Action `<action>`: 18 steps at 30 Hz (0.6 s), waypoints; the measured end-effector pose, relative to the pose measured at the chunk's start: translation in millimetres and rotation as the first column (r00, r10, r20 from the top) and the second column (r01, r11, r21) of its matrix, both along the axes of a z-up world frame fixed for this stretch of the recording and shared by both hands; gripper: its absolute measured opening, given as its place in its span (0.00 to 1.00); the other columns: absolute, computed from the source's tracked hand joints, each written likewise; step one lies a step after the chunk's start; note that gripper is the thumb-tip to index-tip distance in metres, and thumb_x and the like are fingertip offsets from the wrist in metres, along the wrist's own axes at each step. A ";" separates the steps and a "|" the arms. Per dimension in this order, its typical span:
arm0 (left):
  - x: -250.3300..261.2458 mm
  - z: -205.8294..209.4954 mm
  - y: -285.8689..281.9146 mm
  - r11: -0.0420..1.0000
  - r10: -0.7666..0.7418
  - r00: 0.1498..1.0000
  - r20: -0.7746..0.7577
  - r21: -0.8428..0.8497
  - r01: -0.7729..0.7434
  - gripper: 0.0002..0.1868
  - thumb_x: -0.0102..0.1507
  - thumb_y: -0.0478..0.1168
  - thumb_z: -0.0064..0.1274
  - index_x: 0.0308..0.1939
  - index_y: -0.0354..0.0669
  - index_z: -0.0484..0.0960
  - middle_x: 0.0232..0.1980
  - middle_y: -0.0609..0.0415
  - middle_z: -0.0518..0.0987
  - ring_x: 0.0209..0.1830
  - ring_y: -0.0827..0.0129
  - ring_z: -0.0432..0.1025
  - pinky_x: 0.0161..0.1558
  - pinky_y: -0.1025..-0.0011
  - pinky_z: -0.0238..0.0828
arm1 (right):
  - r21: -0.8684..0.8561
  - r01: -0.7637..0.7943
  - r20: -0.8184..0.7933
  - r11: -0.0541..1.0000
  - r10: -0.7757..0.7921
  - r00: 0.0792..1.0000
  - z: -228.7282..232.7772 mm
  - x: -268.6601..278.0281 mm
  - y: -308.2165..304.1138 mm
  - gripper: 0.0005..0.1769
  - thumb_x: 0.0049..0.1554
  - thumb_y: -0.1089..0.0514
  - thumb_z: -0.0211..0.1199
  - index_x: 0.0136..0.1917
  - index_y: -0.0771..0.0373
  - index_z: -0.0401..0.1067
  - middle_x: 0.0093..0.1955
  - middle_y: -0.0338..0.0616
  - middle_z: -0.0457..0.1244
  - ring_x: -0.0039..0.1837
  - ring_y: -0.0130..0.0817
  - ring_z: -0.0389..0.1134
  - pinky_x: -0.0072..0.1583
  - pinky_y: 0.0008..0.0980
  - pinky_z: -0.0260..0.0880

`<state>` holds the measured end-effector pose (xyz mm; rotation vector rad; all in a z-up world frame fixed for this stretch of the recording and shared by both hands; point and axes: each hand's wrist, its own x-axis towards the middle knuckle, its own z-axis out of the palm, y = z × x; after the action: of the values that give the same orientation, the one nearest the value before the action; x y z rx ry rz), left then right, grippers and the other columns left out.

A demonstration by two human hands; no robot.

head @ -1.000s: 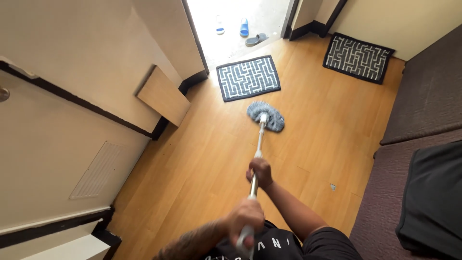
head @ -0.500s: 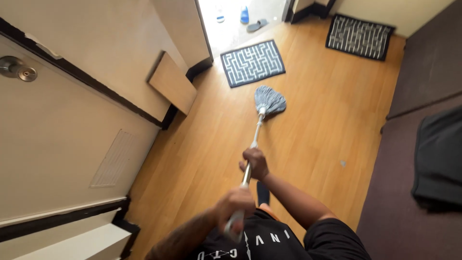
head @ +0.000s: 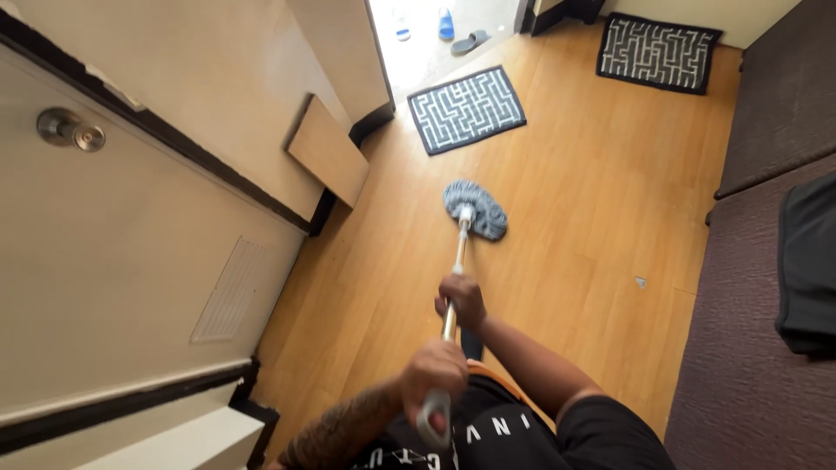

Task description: Mopping the wooden floor and arranging floor mats in an entryway.

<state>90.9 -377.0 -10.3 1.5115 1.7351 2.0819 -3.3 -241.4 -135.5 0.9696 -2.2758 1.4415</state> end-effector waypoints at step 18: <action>44.3 88.5 -64.3 0.946 0.204 0.975 0.086 -0.272 -0.174 0.30 0.66 0.68 0.41 0.28 0.45 0.70 0.26 0.57 0.68 0.27 0.59 0.67 0.34 0.64 0.58 | 0.061 -0.160 0.075 0.985 0.156 0.985 -9.6 22.8 -55.2 0.17 0.48 0.53 0.67 0.30 0.60 0.60 0.30 0.48 0.56 0.35 0.50 0.61 0.42 0.45 0.62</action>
<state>135.2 -441.3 78.2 1.1730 2.0860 1.8750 19.5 -296.5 -145.0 1.1612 -2.3574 1.4917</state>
